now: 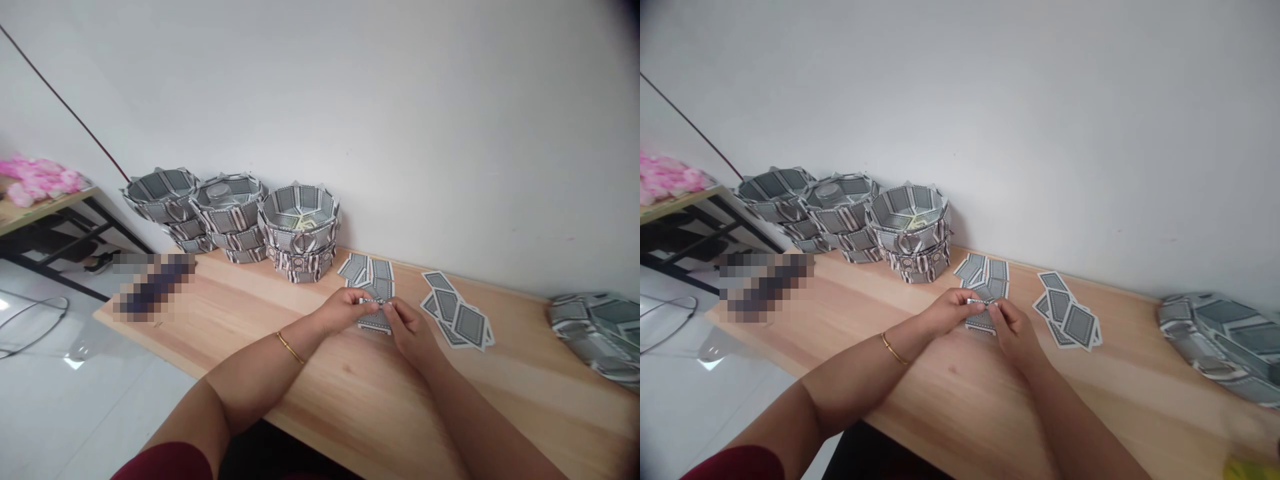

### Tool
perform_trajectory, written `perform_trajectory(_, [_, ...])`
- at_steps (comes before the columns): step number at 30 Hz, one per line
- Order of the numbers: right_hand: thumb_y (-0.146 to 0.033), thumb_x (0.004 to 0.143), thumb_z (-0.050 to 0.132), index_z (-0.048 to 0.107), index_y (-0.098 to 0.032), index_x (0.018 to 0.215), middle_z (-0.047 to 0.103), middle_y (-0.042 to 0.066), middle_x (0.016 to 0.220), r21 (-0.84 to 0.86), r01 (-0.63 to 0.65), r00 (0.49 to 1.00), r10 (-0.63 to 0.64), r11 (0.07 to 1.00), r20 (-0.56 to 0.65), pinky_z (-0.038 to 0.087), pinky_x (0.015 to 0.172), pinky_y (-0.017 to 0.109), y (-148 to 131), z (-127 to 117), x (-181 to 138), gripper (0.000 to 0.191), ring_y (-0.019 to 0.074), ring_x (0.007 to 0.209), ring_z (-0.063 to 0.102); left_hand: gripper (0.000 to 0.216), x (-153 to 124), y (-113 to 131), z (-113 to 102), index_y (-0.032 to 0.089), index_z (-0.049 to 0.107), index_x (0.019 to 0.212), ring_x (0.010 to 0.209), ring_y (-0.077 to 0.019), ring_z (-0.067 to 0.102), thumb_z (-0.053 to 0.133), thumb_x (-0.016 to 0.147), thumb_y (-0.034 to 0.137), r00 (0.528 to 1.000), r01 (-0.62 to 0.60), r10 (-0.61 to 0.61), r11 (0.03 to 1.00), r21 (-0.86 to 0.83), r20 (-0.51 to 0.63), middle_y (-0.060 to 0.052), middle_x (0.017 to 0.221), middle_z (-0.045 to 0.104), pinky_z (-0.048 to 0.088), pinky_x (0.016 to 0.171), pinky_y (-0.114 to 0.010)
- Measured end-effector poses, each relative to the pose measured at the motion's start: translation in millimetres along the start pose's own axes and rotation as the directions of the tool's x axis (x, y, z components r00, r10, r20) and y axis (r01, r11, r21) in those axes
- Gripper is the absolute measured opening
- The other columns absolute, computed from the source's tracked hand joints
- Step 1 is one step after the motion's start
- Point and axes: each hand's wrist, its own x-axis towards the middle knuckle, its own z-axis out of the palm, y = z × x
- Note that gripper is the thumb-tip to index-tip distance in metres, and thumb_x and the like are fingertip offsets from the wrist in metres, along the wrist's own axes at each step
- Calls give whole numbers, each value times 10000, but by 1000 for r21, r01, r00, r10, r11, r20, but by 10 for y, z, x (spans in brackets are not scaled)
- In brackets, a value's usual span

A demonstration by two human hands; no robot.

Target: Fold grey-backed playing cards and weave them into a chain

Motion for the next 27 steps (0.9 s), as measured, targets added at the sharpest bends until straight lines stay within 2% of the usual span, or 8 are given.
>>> perform_trajectory(4, [-436,900,383,406,-211,638,361,-40,576,26,-24,1000,23,999,18,326,533,239,-3,-6,6,346,129,561,383,387,5,-9,-4,117,583,706,597,-74,398,677,645,487,1000,8,-7,999,-40,23,27,622,496,307,592,-212])
perform_trajectory(8, [-426,904,381,412,-209,647,355,-39,588,64,-45,999,44,997,15,325,537,233,6,-18,5,338,127,576,378,408,4,-10,0,118,558,713,531,-63,341,651,665,513,997,58,-52,992,-112,54,40,570,443,258,540,-213])
perform_trajectory(15, [-411,902,392,424,-201,639,364,-39,586,75,-55,998,56,996,-9,312,523,226,6,-21,8,338,119,569,375,442,2,-5,6,115,500,618,541,-61,331,678,636,519,996,62,-46,972,-228,71,44,557,404,247,558,-221])
perform_trajectory(23, [-413,900,402,412,-203,637,355,-44,580,101,-46,999,47,994,-4,306,527,231,34,-18,5,336,119,562,373,414,26,-29,8,108,609,829,666,-92,479,706,634,460,999,43,-37,981,-190,38,-3,722,571,352,670,-231])
perform_trajectory(27, [-412,901,399,406,-205,632,351,-44,575,88,-39,999,41,995,-20,306,525,231,24,-19,5,339,120,560,366,407,29,-21,22,122,579,844,632,-76,475,726,623,431,1000,10,-13,983,-186,-11,11,698,561,348,632,-213])
